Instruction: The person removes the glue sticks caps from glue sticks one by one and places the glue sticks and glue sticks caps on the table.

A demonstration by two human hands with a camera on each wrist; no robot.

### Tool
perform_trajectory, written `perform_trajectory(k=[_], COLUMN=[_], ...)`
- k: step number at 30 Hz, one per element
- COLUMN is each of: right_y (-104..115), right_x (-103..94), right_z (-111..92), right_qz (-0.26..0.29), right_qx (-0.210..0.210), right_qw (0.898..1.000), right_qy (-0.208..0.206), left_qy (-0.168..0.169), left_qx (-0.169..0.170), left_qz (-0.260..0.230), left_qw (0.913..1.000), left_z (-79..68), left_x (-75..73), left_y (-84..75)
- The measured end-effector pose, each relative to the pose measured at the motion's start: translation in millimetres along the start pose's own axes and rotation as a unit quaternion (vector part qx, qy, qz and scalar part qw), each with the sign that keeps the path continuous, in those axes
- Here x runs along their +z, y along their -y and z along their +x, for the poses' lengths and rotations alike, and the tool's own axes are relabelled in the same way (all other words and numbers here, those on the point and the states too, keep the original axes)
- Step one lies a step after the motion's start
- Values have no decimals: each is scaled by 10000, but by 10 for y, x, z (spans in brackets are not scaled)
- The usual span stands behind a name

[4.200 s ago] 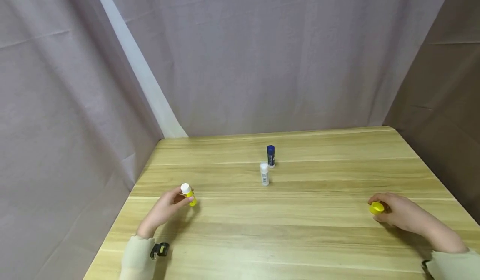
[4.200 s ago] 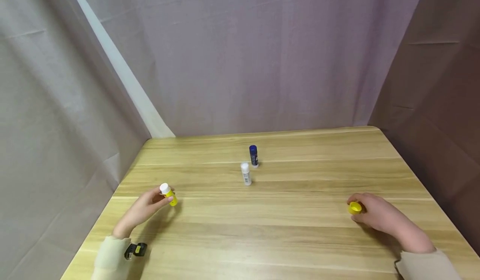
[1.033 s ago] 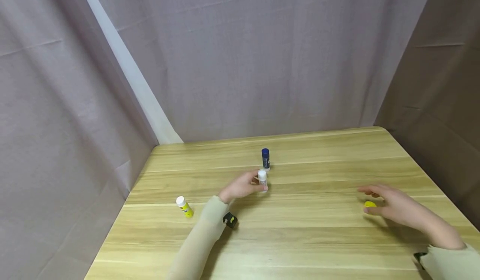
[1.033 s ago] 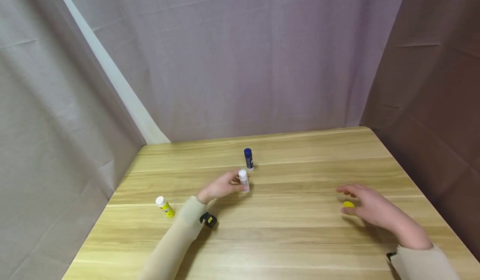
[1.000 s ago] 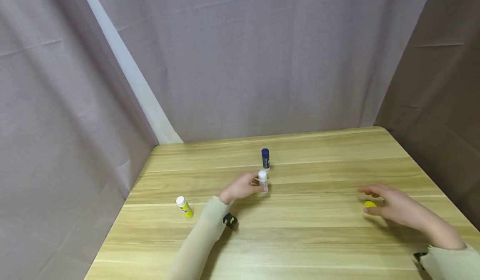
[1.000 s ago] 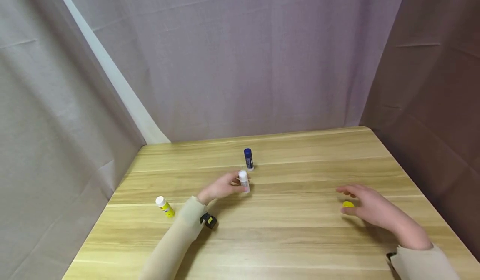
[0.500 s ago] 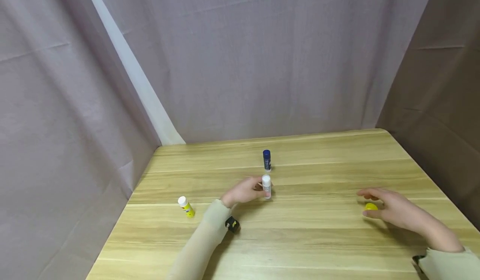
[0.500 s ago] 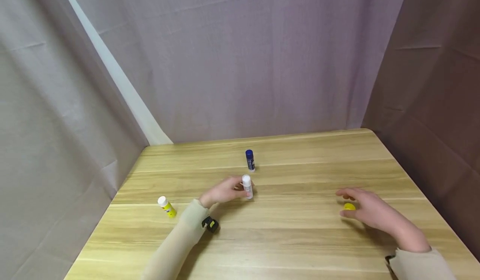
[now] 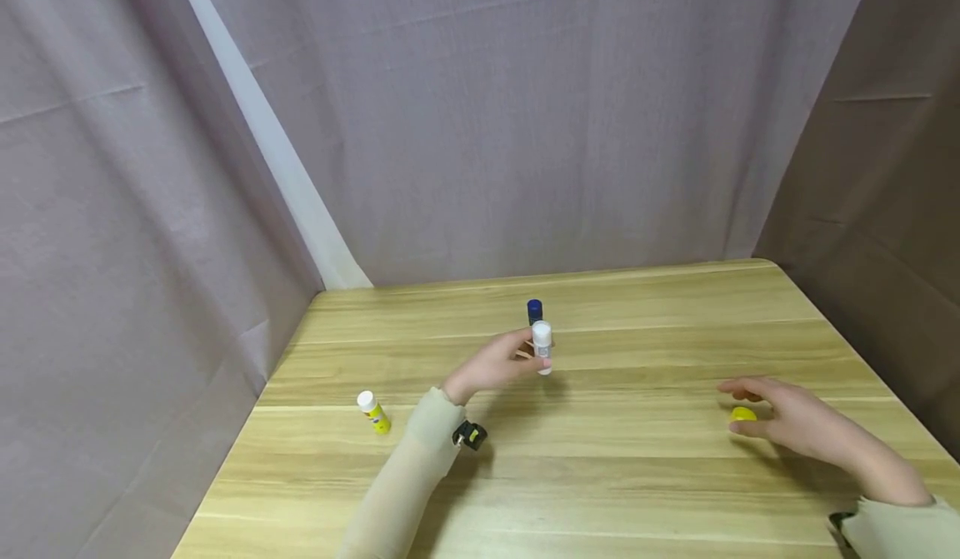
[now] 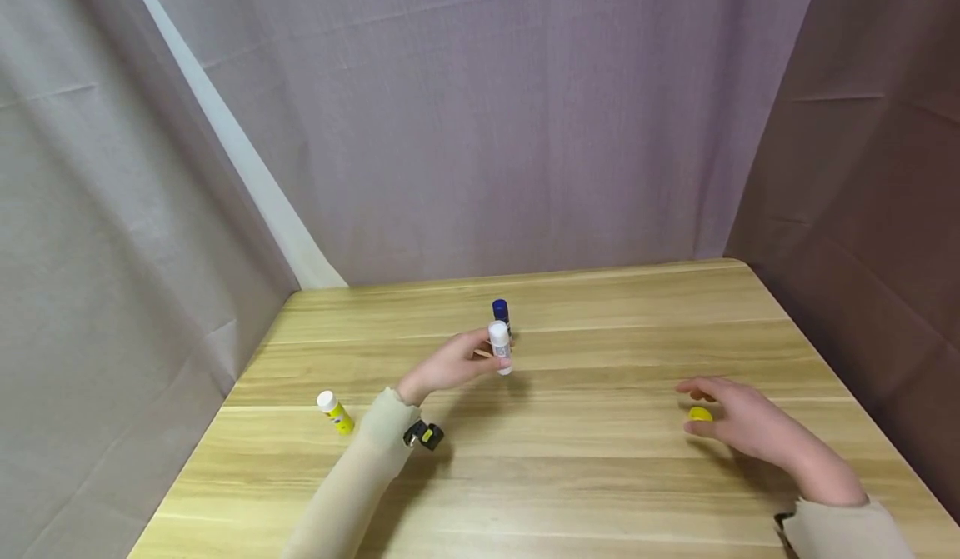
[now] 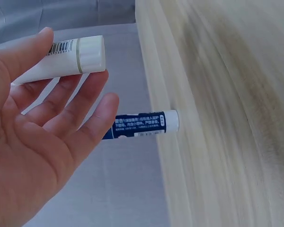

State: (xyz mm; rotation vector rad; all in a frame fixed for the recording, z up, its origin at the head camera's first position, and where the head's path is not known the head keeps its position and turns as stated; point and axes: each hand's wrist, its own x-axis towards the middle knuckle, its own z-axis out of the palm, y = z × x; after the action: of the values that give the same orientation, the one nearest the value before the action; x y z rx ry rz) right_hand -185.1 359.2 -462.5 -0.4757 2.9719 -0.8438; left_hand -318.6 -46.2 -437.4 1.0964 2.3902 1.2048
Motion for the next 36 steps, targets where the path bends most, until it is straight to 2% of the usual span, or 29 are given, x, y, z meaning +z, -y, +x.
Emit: perform_trajectory(k=[5,9,13,16,20,24,29,33,36], right_y=[54,239,515,730,961,1119,1294,1382,1417], right_x=[-9,-16,-23,-10,67,191,296,356,427], right_z=[125,309,535,714,886,978,1060,1150,1207], right_qz=[-186,-155,-17,5,-34,175,374,378,481], right_qx=[-8,-109,-424,-863,-1296,-1586,-1966,-2020,-2031], right_qw=[9998,9996,9990,9963,9910,9867,9795,9774,9762], right_qy=[70,190,129,-62,-333,-315,-248,-495,-597], left_qy=[17,88,178,263,446,596,602,583,646], left_qx=[95,131,94,109,181,221,299,397,554], left_qz=[99,139,-24,-115,71,298,197,147,282], left_qw=[9999,9998,9998,9995,9988,9975,9975,9974,9960], left_z=[-44,-74,-86,-72,-35,-34,-48,-48,-36], left_x=[6,34,89,139,217,263,257,226,234], left_y=[-18,-19,-67,-95,-100,-91,-60,-44,-38])
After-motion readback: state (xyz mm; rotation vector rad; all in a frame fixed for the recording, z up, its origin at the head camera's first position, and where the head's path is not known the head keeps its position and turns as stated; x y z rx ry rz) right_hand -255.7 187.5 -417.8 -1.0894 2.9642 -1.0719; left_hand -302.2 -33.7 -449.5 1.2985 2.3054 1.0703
